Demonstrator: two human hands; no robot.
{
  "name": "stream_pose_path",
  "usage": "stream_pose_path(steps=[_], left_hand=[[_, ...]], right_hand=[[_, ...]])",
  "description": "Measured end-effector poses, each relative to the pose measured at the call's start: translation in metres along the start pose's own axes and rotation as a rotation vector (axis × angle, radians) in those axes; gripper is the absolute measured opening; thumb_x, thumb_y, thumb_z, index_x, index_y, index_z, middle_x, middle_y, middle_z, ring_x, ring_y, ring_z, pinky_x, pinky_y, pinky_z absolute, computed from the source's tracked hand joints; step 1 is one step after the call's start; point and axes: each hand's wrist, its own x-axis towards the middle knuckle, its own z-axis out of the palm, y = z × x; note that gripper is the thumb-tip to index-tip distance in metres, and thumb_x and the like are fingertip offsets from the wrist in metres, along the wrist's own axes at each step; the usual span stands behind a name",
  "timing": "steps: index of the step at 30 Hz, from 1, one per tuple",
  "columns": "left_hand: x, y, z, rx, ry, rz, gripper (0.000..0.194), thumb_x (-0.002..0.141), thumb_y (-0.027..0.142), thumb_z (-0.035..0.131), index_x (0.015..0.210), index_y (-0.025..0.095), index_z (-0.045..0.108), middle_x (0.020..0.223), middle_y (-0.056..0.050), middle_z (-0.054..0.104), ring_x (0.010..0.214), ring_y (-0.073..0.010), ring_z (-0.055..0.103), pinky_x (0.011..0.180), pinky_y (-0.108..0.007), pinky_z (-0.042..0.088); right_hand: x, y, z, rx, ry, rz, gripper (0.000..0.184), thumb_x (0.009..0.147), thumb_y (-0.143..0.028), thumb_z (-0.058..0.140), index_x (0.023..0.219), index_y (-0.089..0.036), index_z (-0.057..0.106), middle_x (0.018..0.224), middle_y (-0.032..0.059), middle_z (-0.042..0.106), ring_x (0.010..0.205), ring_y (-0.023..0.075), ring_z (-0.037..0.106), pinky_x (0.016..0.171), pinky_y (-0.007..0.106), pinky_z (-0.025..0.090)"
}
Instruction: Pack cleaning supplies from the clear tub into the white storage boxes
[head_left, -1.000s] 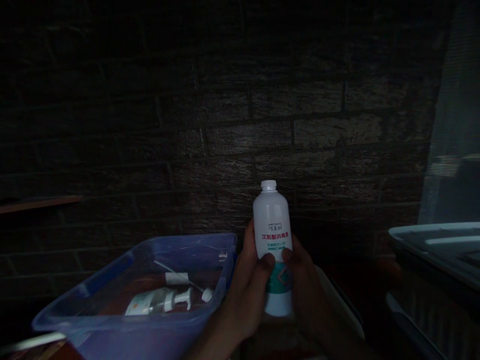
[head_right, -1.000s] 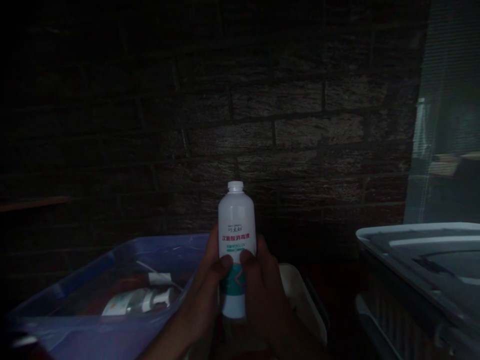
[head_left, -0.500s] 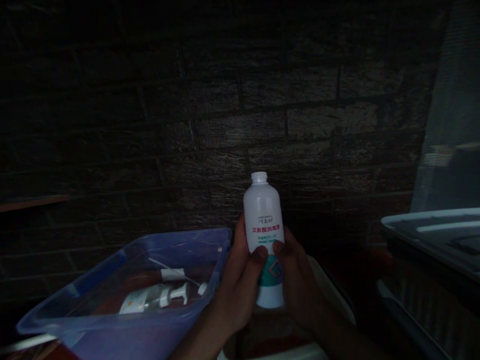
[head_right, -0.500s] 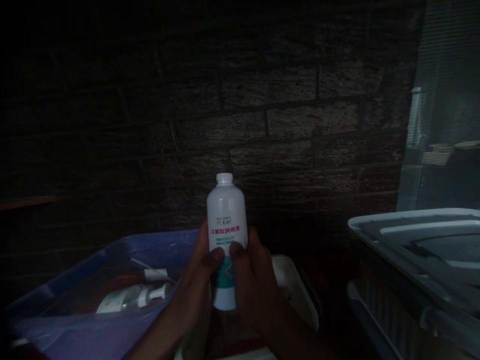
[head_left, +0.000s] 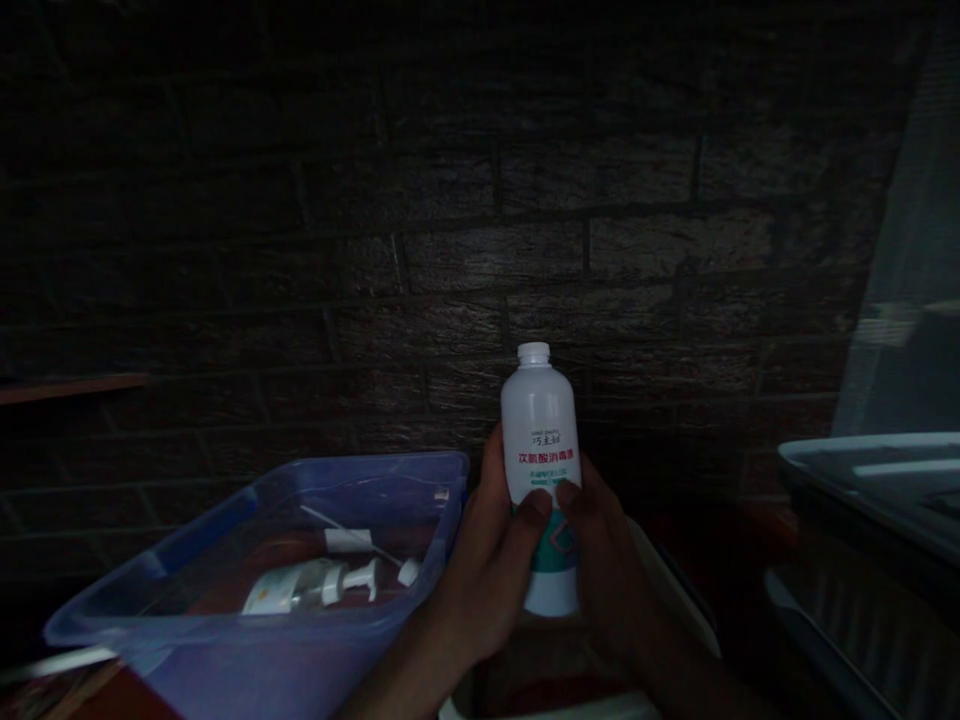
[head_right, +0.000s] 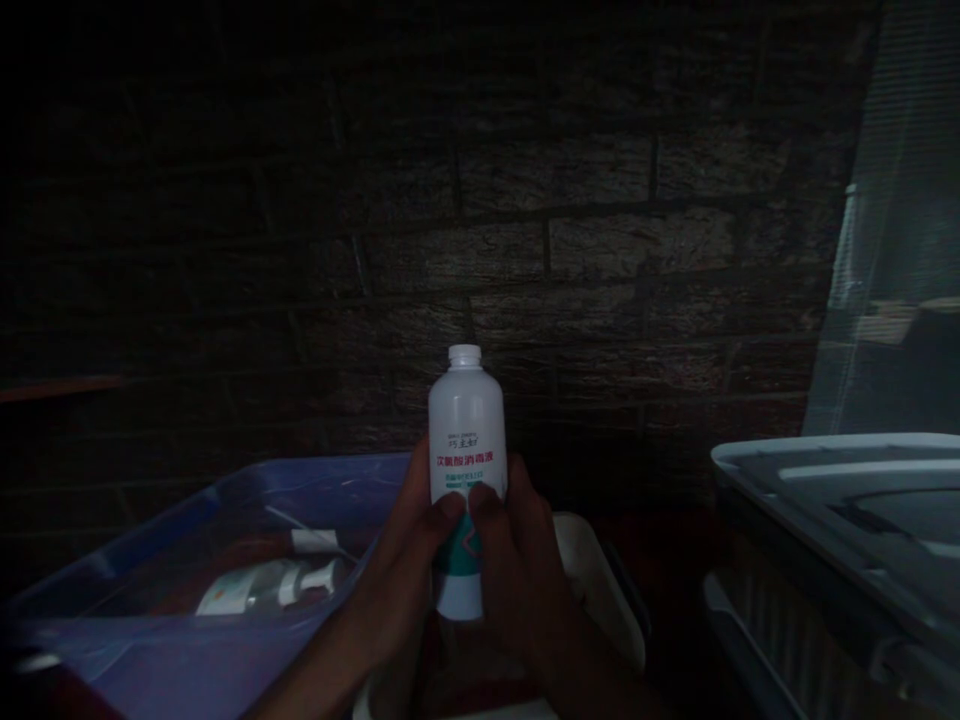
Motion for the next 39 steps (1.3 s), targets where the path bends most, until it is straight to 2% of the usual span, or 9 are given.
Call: stream_pose_path(steps=[3,8,15,22,29,34,39], left_hand=[[0.0,-0.001,0.0,0.009,-0.005,-0.008,0.064,0.104,0.041,0.051,0.163,0.033,0.027,0.159,-0.006,0.046,0.142,-0.0324,0.045,0.12,-0.052,0.033],[0.0,-0.001,0.002,-0.06,0.036,-0.039,0.061,0.103,0.039,0.049,0.162,0.03,0.031,0.156,-0.008,0.051,0.139,-0.0329,0.049,0.119,-0.052,0.035],[0.001,0.001,0.004,-0.093,0.056,-0.025,0.064,0.098,0.031,0.049,0.16,0.025,0.036,0.146,-0.01,0.059,0.131,-0.0358,0.056,0.11,-0.053,0.045],[0.001,0.0,0.004,-0.044,0.035,-0.002,0.063,0.101,0.035,0.051,0.161,0.028,0.034,0.153,-0.009,0.052,0.138,-0.0343,0.049,0.117,-0.052,0.037],[0.001,0.003,0.003,-0.012,0.031,-0.008,0.063,0.103,0.039,0.053,0.161,0.03,0.032,0.154,-0.008,0.051,0.137,-0.0326,0.049,0.117,-0.05,0.036],[0.002,0.002,0.003,-0.03,0.02,-0.033,0.064,0.102,0.039,0.053,0.162,0.033,0.031,0.153,-0.007,0.053,0.135,-0.0335,0.052,0.113,-0.052,0.04],[0.002,-0.002,0.005,-0.094,0.072,-0.028,0.063,0.1,0.033,0.05,0.161,0.029,0.036,0.148,-0.009,0.059,0.132,-0.035,0.056,0.111,-0.052,0.044]], right_hand=[[0.0,-0.002,0.0,0.003,-0.002,-0.01,0.052,0.098,-0.052,0.049,0.141,-0.024,0.06,0.104,0.0102,0.074,0.102,0.0292,0.068,0.089,0.045,0.054],[-0.001,-0.005,0.0,0.014,-0.04,0.002,0.05,0.099,-0.051,0.048,0.139,-0.024,0.06,0.103,0.0095,0.074,0.095,0.0274,0.068,0.084,0.042,0.055],[-0.003,-0.006,-0.001,0.027,-0.027,0.044,0.046,0.098,-0.053,0.051,0.134,-0.025,0.061,0.105,0.008,0.07,0.093,0.0259,0.065,0.082,0.041,0.054],[-0.001,-0.005,-0.001,0.007,-0.026,0.014,0.048,0.098,-0.055,0.053,0.135,-0.026,0.061,0.106,0.0082,0.07,0.093,0.0257,0.064,0.083,0.042,0.053],[0.0,-0.005,-0.001,-0.019,-0.009,0.019,0.048,0.097,-0.055,0.054,0.134,-0.026,0.064,0.111,0.0096,0.07,0.104,0.0291,0.065,0.089,0.045,0.052],[0.003,0.005,0.0,0.013,-0.016,0.031,0.051,0.097,-0.054,0.05,0.139,-0.027,0.061,0.11,0.0099,0.073,0.099,0.0293,0.068,0.085,0.044,0.055],[0.008,0.017,0.002,0.061,-0.014,0.044,0.054,0.099,-0.052,0.044,0.144,-0.026,0.056,0.106,0.01,0.074,0.094,0.029,0.07,0.079,0.043,0.056]])
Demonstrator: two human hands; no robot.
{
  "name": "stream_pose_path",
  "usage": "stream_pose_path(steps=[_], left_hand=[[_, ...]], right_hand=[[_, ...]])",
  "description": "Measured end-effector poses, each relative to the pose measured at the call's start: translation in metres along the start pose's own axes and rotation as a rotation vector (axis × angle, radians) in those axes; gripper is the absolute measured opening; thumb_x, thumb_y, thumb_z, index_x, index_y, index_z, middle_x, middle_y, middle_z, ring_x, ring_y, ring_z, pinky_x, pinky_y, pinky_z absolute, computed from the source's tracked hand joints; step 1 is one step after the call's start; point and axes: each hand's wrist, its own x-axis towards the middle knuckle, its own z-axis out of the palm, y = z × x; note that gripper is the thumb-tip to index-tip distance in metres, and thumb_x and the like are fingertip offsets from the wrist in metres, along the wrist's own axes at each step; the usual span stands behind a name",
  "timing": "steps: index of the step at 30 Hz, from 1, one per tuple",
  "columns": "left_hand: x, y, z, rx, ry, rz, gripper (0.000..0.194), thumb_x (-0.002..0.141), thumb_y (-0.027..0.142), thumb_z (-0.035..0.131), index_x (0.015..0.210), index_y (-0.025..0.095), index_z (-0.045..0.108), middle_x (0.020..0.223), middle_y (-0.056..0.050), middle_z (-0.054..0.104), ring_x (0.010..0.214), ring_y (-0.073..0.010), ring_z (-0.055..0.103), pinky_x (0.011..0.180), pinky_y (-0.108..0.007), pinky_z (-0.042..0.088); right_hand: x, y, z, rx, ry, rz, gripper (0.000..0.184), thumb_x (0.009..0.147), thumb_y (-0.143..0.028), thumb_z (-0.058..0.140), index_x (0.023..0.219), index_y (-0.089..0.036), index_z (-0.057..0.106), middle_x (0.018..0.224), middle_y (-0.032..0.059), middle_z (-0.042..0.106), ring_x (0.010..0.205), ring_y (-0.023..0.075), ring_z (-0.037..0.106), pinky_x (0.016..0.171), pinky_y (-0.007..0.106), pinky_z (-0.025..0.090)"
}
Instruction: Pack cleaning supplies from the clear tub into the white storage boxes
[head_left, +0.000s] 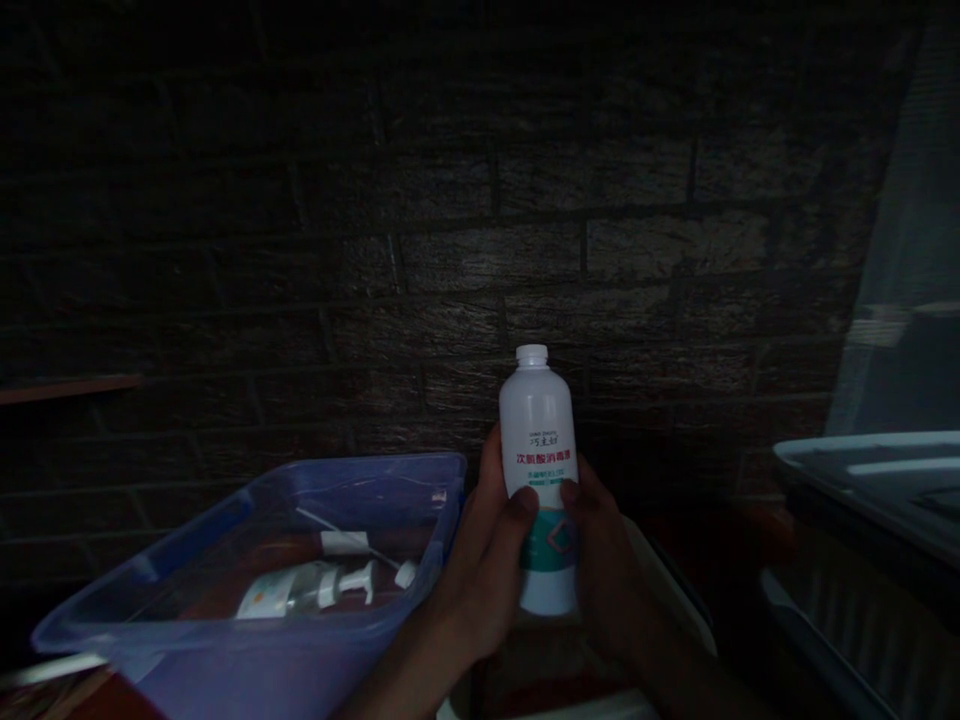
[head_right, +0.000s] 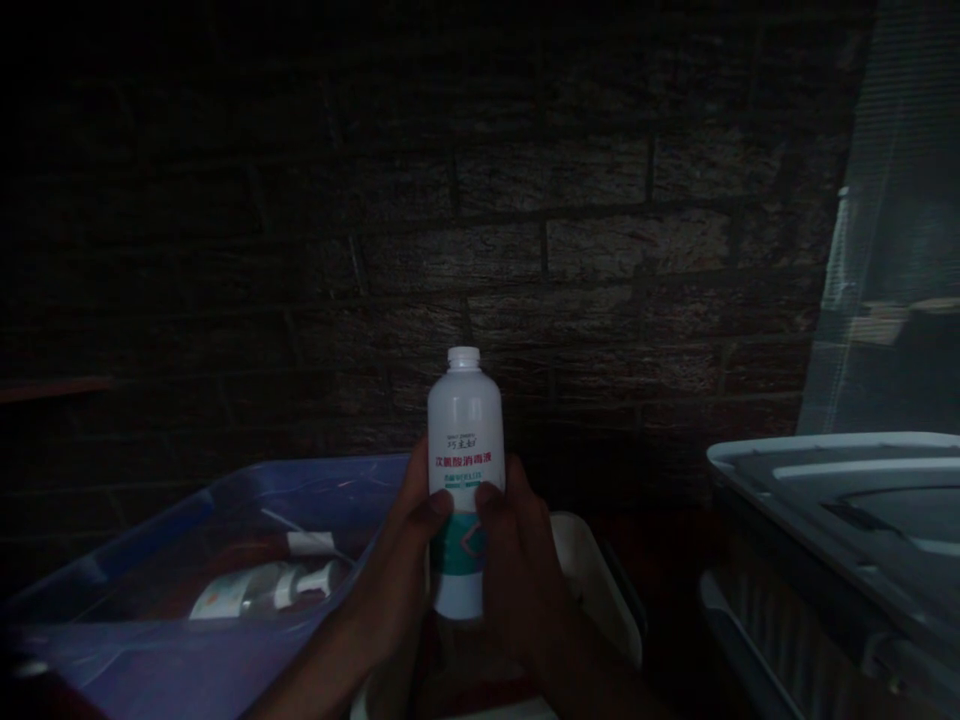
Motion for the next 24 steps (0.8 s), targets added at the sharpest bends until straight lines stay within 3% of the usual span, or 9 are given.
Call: stream_pose_path(steps=[11,15,19,21,24], left_hand=[[0.0,0.002,-0.002,0.058,-0.018,0.004,0.061,0.101,0.036,0.05,0.16,0.029,0.035,0.152,-0.008,0.054,0.131,-0.0322,0.055,0.113,-0.049,0.04],[0.004,0.009,-0.004,0.046,-0.019,-0.043,0.056,0.1,0.041,0.054,0.153,0.026,0.044,0.14,-0.01,0.062,0.123,-0.0325,0.06,0.105,-0.048,0.046],[0.009,0.018,-0.007,-0.068,0.061,-0.143,0.057,0.095,0.049,0.063,0.146,0.025,0.051,0.121,-0.007,0.07,0.111,-0.0296,0.065,0.094,-0.041,0.051],[0.011,0.021,-0.007,-0.162,0.103,-0.184,0.062,0.091,0.051,0.069,0.145,0.026,0.052,0.115,-0.006,0.072,0.104,-0.0276,0.067,0.086,-0.036,0.054],[0.01,0.022,-0.007,-0.236,0.119,-0.208,0.063,0.088,0.053,0.073,0.142,0.026,0.055,0.11,-0.005,0.072,0.099,-0.0259,0.069,0.08,-0.033,0.055]], right_hand=[[-0.009,-0.024,-0.001,-0.062,0.006,-0.024,0.046,0.099,-0.051,0.05,0.134,-0.023,0.062,0.109,0.0088,0.071,0.098,0.0265,0.066,0.09,0.042,0.053],[-0.01,-0.02,-0.002,-0.09,-0.011,-0.025,0.047,0.098,-0.054,0.051,0.133,-0.025,0.063,0.107,0.0089,0.072,0.098,0.0278,0.067,0.089,0.042,0.053],[-0.015,-0.015,-0.002,-0.223,0.01,0.066,0.064,0.095,-0.063,0.055,0.149,-0.028,0.051,0.127,0.0123,0.068,0.119,0.0331,0.063,0.1,0.049,0.049],[-0.016,-0.017,-0.001,-0.269,-0.043,0.055,0.064,0.095,-0.062,0.056,0.149,-0.028,0.049,0.13,0.0131,0.066,0.122,0.0334,0.062,0.1,0.05,0.049],[-0.013,-0.028,0.001,-0.249,-0.203,-0.025,0.049,0.094,-0.047,0.065,0.136,-0.025,0.055,0.114,0.009,0.072,0.103,0.0285,0.069,0.084,0.043,0.055]])
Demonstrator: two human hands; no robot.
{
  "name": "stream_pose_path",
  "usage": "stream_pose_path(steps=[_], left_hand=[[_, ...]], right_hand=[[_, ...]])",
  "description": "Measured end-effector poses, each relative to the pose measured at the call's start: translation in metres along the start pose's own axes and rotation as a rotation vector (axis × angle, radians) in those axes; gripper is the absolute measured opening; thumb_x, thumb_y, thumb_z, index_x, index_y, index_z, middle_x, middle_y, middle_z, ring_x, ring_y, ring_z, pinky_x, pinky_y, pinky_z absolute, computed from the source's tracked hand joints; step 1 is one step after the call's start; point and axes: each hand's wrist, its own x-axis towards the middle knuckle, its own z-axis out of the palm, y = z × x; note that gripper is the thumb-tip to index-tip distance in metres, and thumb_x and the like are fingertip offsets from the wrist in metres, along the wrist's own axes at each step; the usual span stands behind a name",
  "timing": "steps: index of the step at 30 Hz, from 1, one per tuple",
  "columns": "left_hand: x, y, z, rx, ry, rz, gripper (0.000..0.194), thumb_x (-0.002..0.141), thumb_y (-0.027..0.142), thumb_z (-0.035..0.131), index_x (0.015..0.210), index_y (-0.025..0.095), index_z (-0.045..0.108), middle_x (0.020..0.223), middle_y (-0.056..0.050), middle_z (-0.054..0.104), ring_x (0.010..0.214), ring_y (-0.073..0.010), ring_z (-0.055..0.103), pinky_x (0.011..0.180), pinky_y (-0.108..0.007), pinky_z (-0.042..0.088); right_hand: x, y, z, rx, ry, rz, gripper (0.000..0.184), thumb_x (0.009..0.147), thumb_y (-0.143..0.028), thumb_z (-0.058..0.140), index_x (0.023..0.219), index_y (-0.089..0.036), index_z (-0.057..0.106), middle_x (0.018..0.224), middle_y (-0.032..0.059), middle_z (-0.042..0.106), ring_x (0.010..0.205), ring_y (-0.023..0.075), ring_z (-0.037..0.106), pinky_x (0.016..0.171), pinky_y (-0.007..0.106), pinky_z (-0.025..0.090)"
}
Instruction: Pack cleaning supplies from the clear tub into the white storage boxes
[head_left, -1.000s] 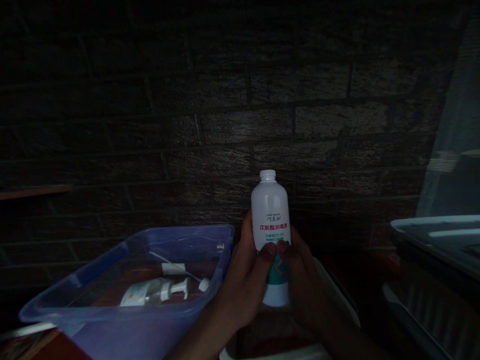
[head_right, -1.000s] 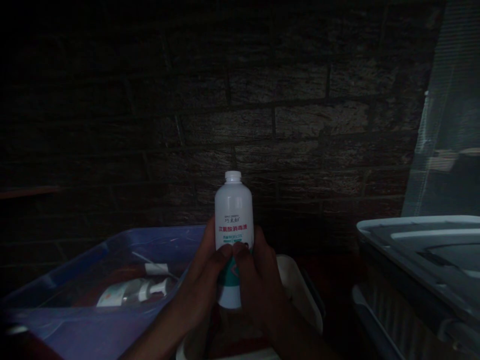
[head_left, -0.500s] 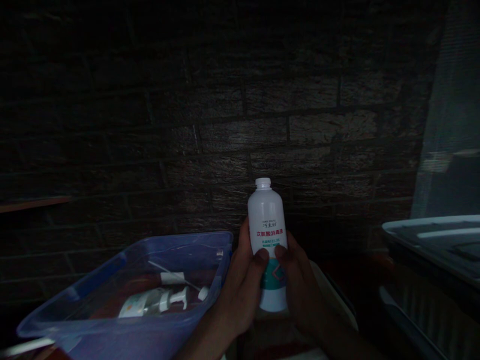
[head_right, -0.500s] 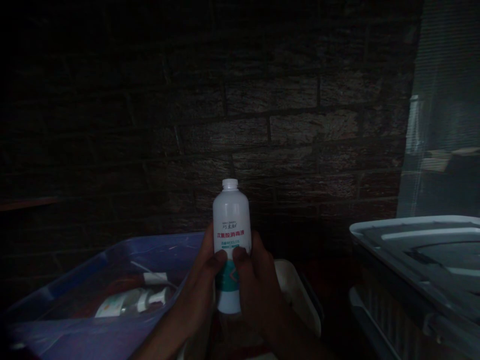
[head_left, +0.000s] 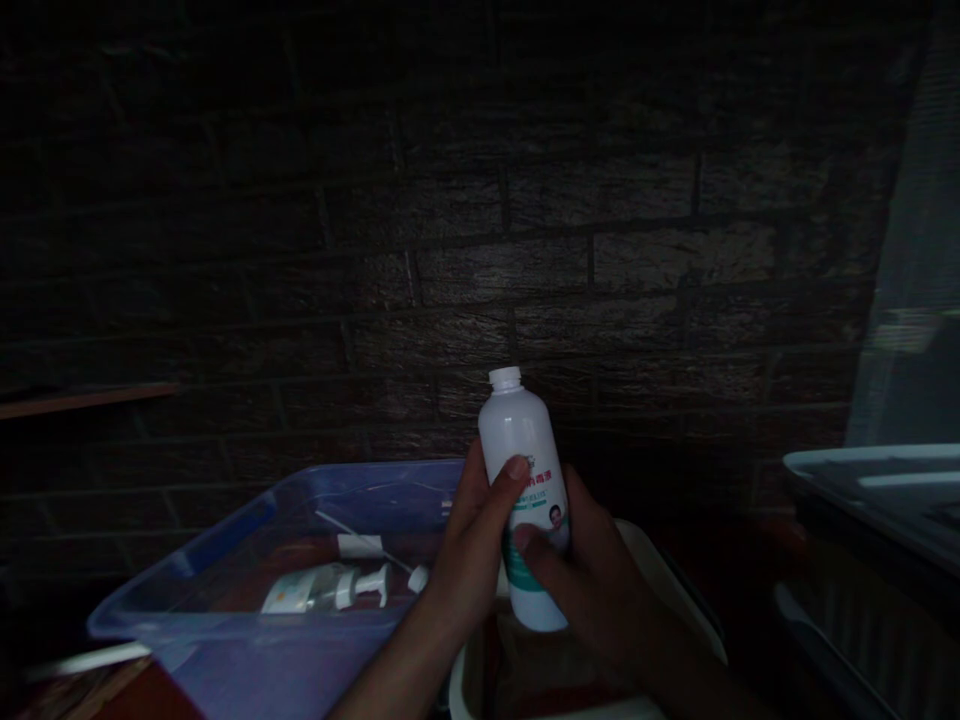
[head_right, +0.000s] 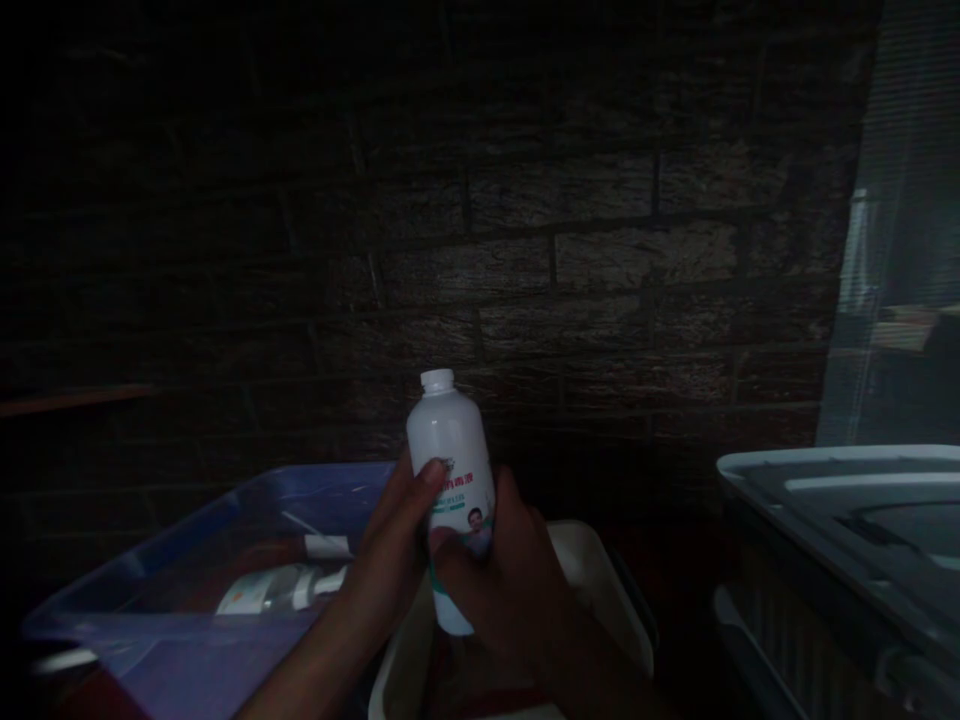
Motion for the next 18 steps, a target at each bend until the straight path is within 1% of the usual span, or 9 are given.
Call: stream_pose_path(steps=[2,3,5,7,10,14,18], left_hand=[[0.0,-0.002,-0.001,0.0,0.007,0.012,0.06,0.088,0.053,0.073,0.139,0.027,0.057,0.112,-0.005,0.073,0.107,-0.0267,0.068,0.085,-0.033,0.055],[0.001,-0.004,-0.002,-0.002,0.019,0.02,0.058,0.089,0.054,0.073,0.138,0.027,0.058,0.115,-0.005,0.073,0.112,-0.027,0.067,0.09,-0.034,0.054],[0.002,-0.008,-0.004,-0.027,0.046,0.027,0.052,0.092,0.055,0.069,0.135,0.026,0.06,0.12,-0.005,0.072,0.119,-0.0269,0.065,0.099,-0.036,0.051],[0.005,-0.012,-0.005,-0.076,0.063,0.017,0.048,0.094,0.055,0.064,0.13,0.023,0.062,0.122,-0.006,0.072,0.12,-0.0266,0.065,0.104,-0.038,0.049],[0.008,-0.015,-0.004,-0.138,0.036,0.006,0.047,0.094,0.052,0.064,0.13,0.021,0.062,0.12,-0.006,0.072,0.116,-0.0282,0.066,0.101,-0.04,0.051],[0.009,-0.014,-0.003,-0.132,-0.061,0.021,0.05,0.094,0.043,0.064,0.14,0.025,0.057,0.124,-0.006,0.071,0.116,-0.0283,0.066,0.097,-0.039,0.052],[0.009,-0.015,-0.004,-0.116,-0.065,0.02,0.054,0.093,0.041,0.064,0.144,0.026,0.055,0.124,-0.006,0.07,0.118,-0.0286,0.064,0.097,-0.037,0.05]], right_hand=[[0.003,-0.007,-0.001,0.024,-0.071,-0.039,0.044,0.089,-0.034,0.071,0.129,-0.023,0.055,0.105,0.0064,0.074,0.092,0.0257,0.071,0.076,0.039,0.056],[0.004,-0.009,-0.001,0.033,-0.084,-0.046,0.045,0.086,-0.03,0.073,0.127,-0.022,0.055,0.105,0.0061,0.074,0.091,0.0252,0.071,0.074,0.039,0.056],[0.006,-0.01,-0.001,0.048,-0.074,-0.056,0.045,0.084,-0.026,0.074,0.125,-0.022,0.055,0.106,0.006,0.074,0.093,0.0253,0.072,0.075,0.039,0.057],[0.005,-0.008,0.001,0.064,-0.04,-0.057,0.042,0.084,-0.027,0.075,0.121,-0.022,0.056,0.105,0.0057,0.074,0.093,0.0252,0.072,0.075,0.039,0.057],[0.004,-0.004,0.004,0.082,0.007,-0.045,0.039,0.085,-0.029,0.075,0.119,-0.022,0.058,0.104,0.0054,0.074,0.093,0.0247,0.072,0.076,0.039,0.057],[0.004,-0.001,0.005,0.12,0.031,-0.041,0.038,0.087,-0.031,0.074,0.121,-0.022,0.06,0.106,0.005,0.074,0.092,0.0237,0.071,0.074,0.037,0.056],[0.006,0.002,0.005,0.138,0.028,-0.07,0.037,0.087,-0.031,0.075,0.12,-0.023,0.06,0.105,0.0035,0.074,0.092,0.0224,0.071,0.075,0.036,0.056]])
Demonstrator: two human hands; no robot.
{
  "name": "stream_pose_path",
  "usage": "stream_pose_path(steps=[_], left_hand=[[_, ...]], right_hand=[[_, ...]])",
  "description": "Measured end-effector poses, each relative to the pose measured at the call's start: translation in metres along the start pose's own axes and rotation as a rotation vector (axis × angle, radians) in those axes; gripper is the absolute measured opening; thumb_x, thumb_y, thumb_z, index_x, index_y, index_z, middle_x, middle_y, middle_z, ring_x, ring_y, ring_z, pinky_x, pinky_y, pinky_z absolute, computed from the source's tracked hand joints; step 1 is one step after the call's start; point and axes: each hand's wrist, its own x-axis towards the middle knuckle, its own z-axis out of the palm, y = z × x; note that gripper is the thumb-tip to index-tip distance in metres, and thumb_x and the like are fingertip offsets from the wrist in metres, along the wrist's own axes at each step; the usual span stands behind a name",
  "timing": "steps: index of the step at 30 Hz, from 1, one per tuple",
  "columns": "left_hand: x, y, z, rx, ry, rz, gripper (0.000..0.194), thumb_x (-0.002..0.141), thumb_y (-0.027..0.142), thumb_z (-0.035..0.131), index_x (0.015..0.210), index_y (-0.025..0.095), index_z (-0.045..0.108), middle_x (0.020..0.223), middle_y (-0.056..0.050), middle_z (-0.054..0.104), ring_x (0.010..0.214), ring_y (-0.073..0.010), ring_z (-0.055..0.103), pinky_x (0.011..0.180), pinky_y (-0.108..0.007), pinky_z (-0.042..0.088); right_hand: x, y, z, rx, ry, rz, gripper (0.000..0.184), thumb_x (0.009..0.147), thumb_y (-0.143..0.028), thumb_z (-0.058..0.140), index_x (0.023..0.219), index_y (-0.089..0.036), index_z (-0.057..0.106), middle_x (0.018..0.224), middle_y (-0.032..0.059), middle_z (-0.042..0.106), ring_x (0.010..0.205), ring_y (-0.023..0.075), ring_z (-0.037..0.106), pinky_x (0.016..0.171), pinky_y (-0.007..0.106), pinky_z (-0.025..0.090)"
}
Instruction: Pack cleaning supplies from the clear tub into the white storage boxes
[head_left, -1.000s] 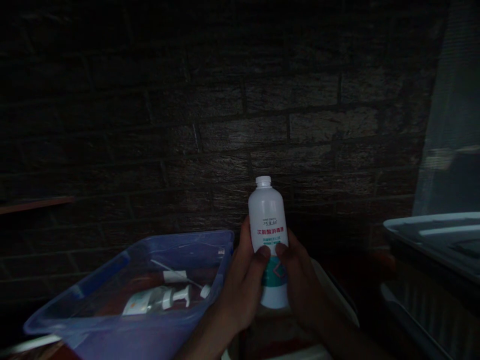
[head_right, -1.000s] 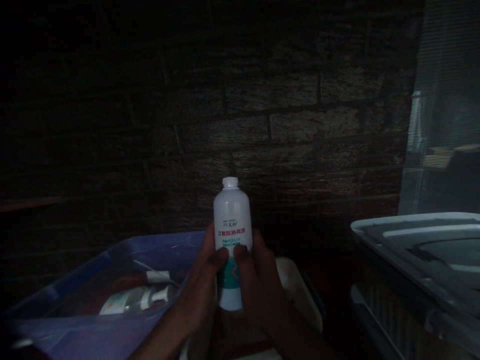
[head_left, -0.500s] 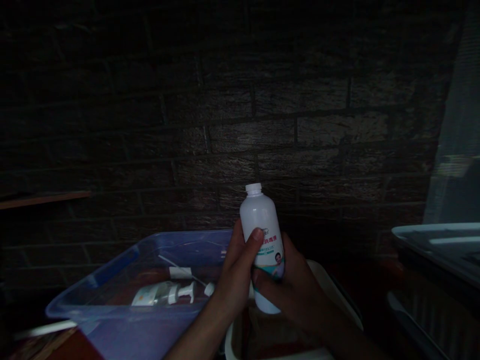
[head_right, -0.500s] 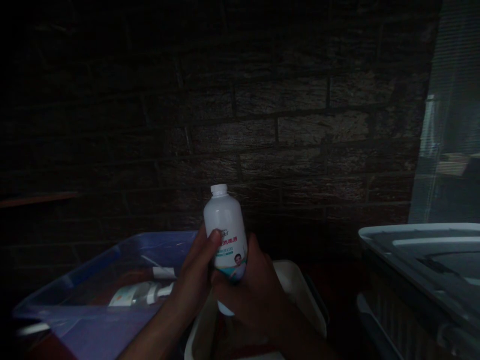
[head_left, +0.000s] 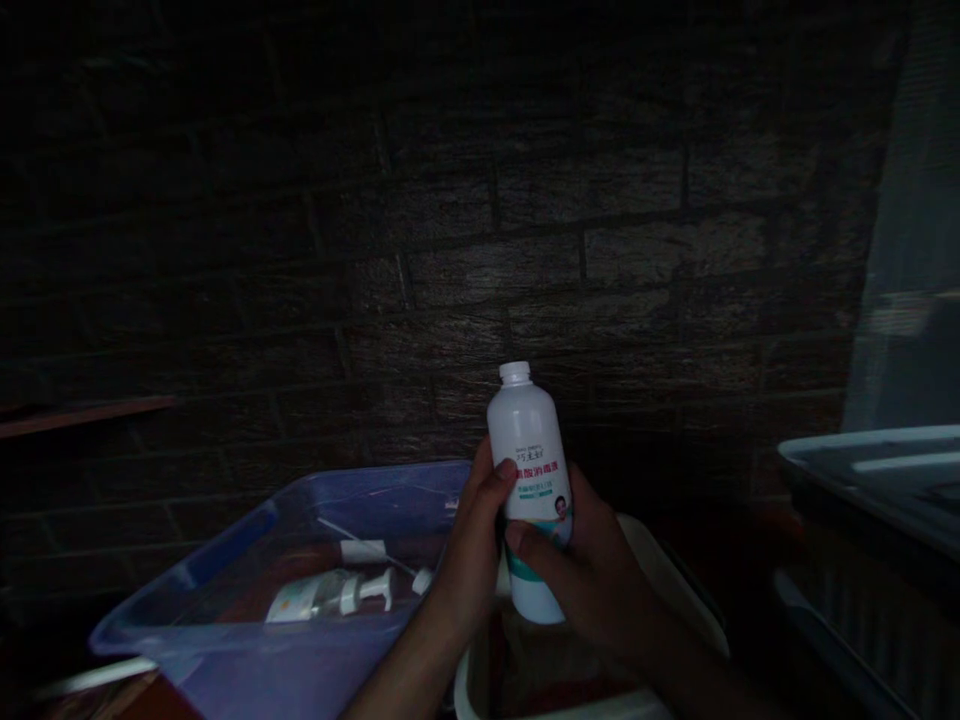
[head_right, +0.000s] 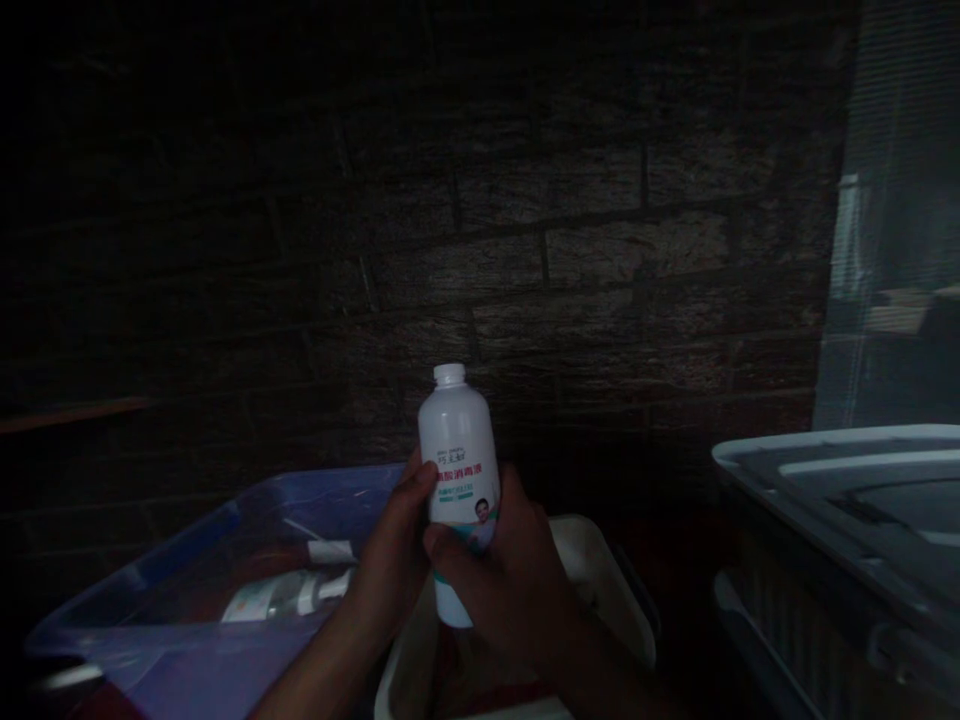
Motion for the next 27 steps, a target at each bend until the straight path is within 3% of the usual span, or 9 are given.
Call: stream_pose_path(steps=[11,27], left_hand=[[-0.0024,-0.0095,-0.0098,0.049,0.002,-0.01,0.054,0.092,0.034,0.064,0.145,0.03,0.053,0.121,-0.004,0.071,0.114,-0.0273,0.065,0.094,-0.036,0.05],[-0.004,-0.0058,-0.0042,0.001,-0.049,0.01,0.059,0.084,0.024,0.057,0.143,0.026,0.054,0.124,-0.005,0.071,0.115,-0.0297,0.064,0.089,-0.037,0.051]], right_hand=[[-0.0013,-0.0012,-0.0005,-0.003,0.008,0.012,0.038,0.087,-0.031,0.074,0.121,-0.023,0.059,0.105,0.0032,0.073,0.092,0.0214,0.071,0.074,0.035,0.057],[0.0004,-0.0012,-0.0011,-0.062,0.054,0.044,0.036,0.086,-0.035,0.075,0.115,-0.022,0.059,0.102,0.0032,0.074,0.09,0.0226,0.072,0.073,0.035,0.056]])
